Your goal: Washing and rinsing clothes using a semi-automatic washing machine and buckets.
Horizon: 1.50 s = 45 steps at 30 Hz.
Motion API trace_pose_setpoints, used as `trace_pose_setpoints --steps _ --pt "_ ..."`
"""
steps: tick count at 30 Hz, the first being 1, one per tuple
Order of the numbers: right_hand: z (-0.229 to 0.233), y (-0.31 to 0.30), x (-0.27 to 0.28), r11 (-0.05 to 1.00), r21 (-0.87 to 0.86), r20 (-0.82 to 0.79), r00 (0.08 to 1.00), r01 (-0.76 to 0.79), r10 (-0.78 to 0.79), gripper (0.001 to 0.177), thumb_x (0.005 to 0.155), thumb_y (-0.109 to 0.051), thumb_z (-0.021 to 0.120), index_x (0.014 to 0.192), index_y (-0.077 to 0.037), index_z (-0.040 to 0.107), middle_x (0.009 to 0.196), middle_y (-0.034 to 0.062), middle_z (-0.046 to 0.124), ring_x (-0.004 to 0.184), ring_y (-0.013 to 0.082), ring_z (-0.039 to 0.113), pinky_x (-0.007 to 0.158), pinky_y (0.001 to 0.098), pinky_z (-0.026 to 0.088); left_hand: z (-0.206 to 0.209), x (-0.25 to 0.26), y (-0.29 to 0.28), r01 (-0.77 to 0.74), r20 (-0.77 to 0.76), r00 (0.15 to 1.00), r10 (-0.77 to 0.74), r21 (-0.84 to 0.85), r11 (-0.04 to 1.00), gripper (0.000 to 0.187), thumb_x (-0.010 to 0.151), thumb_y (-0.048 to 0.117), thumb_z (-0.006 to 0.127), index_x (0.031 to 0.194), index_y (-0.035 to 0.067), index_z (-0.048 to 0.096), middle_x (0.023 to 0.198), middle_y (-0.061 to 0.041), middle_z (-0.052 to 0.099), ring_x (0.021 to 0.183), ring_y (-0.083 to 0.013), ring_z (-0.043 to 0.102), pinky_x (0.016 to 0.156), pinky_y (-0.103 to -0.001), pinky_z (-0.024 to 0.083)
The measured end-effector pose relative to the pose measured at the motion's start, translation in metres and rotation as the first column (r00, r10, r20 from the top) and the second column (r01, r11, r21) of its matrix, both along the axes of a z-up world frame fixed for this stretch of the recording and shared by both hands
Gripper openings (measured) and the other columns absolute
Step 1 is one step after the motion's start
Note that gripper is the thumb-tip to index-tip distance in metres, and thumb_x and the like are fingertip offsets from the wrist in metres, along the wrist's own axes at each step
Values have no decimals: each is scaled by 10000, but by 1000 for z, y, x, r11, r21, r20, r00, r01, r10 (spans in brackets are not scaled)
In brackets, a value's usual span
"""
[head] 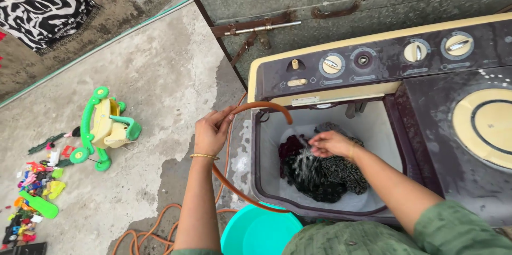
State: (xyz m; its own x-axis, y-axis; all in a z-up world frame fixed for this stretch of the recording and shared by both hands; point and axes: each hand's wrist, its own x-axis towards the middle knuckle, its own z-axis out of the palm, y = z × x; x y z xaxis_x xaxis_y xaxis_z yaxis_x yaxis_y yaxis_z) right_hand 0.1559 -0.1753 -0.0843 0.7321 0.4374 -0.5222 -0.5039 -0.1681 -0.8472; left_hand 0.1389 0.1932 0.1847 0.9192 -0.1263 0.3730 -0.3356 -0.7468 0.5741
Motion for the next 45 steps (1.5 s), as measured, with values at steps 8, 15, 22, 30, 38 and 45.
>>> trace_pose_setpoints --steps 8,15,22,30,38,45 --pt "-107 -77 -46 968 -203 -217 958 147 -190 239 1025 -179 578 1199 -67 697 920 43 754 715 122 700 624 281 570 -42 10 44 -202 52 978 200 29 979 258 941 202 722 1193 209 779 695 -79 613 562 -210 542 587 -361 477" --pt "-104 -86 -96 962 -251 -292 939 107 -180 211 1001 -107 602 1173 -60 715 933 59 771 713 118 698 622 271 578 -44 -7 44 -321 39 947 320 23 947 267 974 207 703 1232 228 766 691 -94 579 572 -227 543 594 -386 473" --pt "-84 -70 -121 929 -369 -193 978 4 -81 214 958 -117 644 1153 -71 718 928 30 770 735 98 712 661 272 581 -141 12 -33 -182 -128 967 219 252 950 249 985 243 662 1207 237 774 910 -120 638 832 -344 647 723 -489 519" --pt "8 -39 -169 803 -595 273 946 26 172 184 876 -161 699 1047 -110 743 817 75 788 732 195 758 719 343 589 -158 -14 -88 -431 24 890 455 372 822 570 851 315 735 1391 210 587 1430 -166 498 1363 -383 395 1148 -612 246" --pt "96 -49 -157 817 -544 532 832 191 160 161 861 -163 745 1014 -113 758 903 52 804 822 205 752 737 368 576 -167 -106 -177 -292 -49 946 320 292 911 628 808 297 739 1372 107 539 1466 -197 449 1397 -408 368 1148 -579 258" --pt "166 -211 -63 690 -124 623 597 713 -505 194 895 -60 644 1065 -74 738 832 27 770 663 98 721 623 287 583 -226 -132 -347 143 -566 775 -282 -276 950 765 812 411 810 1439 131 472 1389 -148 532 1253 -336 582 1049 -396 495"
